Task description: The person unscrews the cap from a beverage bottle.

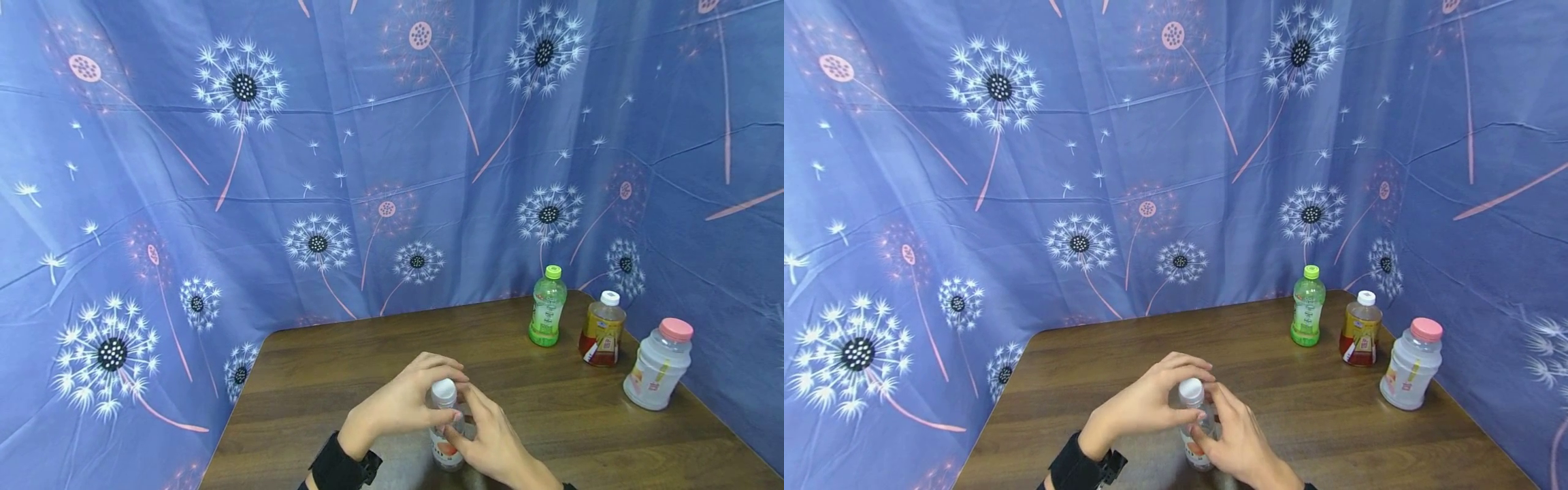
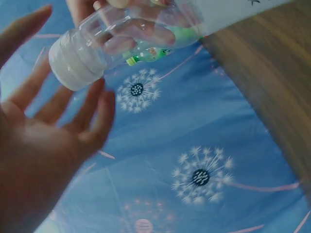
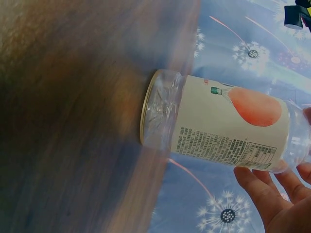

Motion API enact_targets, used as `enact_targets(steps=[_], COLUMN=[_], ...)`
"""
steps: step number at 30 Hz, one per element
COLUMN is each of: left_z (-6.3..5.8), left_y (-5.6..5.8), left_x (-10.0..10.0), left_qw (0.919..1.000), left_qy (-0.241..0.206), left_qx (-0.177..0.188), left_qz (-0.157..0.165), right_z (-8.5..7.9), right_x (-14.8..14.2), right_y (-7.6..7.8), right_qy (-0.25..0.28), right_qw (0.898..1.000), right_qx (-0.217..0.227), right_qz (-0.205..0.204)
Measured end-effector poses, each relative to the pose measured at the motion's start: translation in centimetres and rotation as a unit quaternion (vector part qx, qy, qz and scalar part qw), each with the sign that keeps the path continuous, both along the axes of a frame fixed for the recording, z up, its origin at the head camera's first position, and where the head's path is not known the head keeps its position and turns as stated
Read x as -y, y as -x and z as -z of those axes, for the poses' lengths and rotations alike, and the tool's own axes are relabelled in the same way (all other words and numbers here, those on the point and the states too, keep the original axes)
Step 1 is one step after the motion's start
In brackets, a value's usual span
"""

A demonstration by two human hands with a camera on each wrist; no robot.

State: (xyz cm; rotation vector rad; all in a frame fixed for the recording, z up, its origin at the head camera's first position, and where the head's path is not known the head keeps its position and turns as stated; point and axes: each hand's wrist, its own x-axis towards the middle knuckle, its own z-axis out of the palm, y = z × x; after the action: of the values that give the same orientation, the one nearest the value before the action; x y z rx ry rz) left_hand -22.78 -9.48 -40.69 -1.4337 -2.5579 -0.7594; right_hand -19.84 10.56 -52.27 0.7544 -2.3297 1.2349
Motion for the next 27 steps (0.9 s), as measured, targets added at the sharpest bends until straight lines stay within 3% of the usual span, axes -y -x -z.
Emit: enact_targets(steps=[5, 9, 12, 18, 27], left_z=[0.6, 0.8, 0.7, 0.2, -0.2], left_y=[-0.3, -0.5, -0.5, -0.3, 0.3], left_x=[-0.9, -1.1, -1.0, -0.5, 0.3], left_qw=[0.9904, 0.9875, 0.9909, 0.9974, 0.9967], left_qy=[0.004, -0.009, -0.019, -0.039, -0.058], left_qx=[-0.102, -0.096, -0.069, -0.002, 0.056], left_qz=[-0.094, -0.125, -0.114, -0.061, 0.000], right_z=[-0.1, -0.2, -0.2, -0.2, -0.1], right_x=[0.0, 0.1, 0.1, 0.0, 0.0], right_y=[0.0, -0.1, 0.0, 0.0, -0.1], right_qy=[0.008, 0.010, 0.007, 0.004, 0.002], right_qw=[1.000, 1.000, 1.000, 1.000, 1.000], right_qx=[0.018, 0.024, 0.013, 0.005, 0.015], right_qz=[-0.001, 0.009, 0.016, 0.016, 0.017])
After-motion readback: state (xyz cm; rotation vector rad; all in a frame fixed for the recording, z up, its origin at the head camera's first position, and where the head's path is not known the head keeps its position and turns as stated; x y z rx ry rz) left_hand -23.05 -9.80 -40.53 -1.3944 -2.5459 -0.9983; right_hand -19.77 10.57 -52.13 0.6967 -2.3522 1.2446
